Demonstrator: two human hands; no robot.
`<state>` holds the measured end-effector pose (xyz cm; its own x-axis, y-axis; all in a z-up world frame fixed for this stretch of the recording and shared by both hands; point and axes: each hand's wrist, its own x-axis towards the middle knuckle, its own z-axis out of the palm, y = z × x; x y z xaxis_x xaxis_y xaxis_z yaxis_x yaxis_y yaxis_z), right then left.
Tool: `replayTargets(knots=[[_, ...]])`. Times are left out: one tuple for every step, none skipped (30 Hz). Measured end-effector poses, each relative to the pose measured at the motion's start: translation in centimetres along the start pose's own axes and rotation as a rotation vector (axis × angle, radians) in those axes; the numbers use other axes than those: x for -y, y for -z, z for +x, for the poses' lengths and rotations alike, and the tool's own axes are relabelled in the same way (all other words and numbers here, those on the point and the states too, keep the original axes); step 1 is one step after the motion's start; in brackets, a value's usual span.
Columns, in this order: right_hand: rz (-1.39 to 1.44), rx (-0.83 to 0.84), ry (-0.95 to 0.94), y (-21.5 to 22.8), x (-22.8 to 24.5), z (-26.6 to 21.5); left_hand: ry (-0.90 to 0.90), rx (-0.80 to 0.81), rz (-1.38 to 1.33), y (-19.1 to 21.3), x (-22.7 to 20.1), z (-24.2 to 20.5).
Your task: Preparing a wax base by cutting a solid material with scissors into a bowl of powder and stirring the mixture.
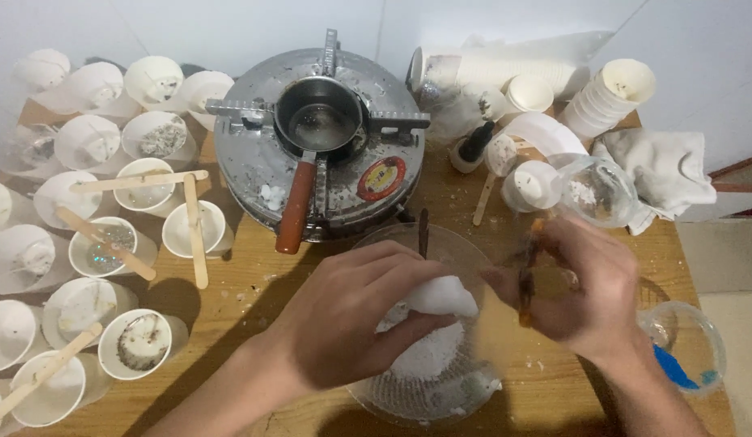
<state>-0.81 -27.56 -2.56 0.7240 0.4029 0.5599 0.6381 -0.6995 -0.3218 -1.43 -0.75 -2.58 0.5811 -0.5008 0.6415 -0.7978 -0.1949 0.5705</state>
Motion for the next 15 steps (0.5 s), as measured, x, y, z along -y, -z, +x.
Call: replayTargets(knots=[[-0.002,0.001,-0.002,-0.2,0.0,-0.1,0.0,0.0,-0.003,-0.2,0.0,0.0],[0.032,0.029,-0.156,-0.4,0.1,-0.3,-0.004,-0.021,-0.002,-0.5,-0.1,0.0],[0.065,0.057,-0.309,-0.6,0.1,-0.5,-0.007,-0.042,-0.002,-0.7,-0.2,0.0],[0.064,0.058,-0.309,-0.8,0.4,-0.2,-0.007,-0.042,-0.002,-0.8,-0.1,0.0],[0.14,0.101,-0.402,-1.0,0.6,0.0,-0.013,-0.063,-0.024,-0.9,-0.1,0.1],[0.216,0.145,-0.496,-1.1,0.9,0.1,-0.017,-0.082,-0.048,-1.0,-0.1,0.1],[0.216,0.146,-0.499,-1.2,0.7,0.0,-0.016,-0.081,-0.051,-1.1,-0.2,0.1],[0.218,0.166,-0.498,-1.2,0.5,0.0,-0.008,-0.102,-0.072,-1.1,-0.3,0.2],[0.221,0.186,-0.496,-1.3,0.3,0.0,0.001,-0.124,-0.093,-1.1,-0.5,0.4],[0.219,0.183,-0.499,-1.1,0.3,0.1,-0.002,-0.121,-0.096,-1.2,-0.5,0.5],[0.168,0.177,-0.552,-1.0,0.2,0.1,0.026,-0.128,-0.098,-1.4,-0.6,0.6],[0.119,0.175,-0.602,-1.0,0.0,0.2,0.056,-0.138,-0.099,-1.6,-0.7,0.6],[0.118,0.176,-0.603,-0.7,0.3,0.2,0.057,-0.138,-0.1,-1.6,-0.7,0.7],[0.144,0.154,-0.605,-0.4,0.5,0.3,0.086,-0.114,-0.1,-1.6,-0.8,0.8],[0.169,0.131,-0.607,-0.1,0.7,0.4,0.115,-0.09,-0.1,-1.8,-0.8,0.9]])
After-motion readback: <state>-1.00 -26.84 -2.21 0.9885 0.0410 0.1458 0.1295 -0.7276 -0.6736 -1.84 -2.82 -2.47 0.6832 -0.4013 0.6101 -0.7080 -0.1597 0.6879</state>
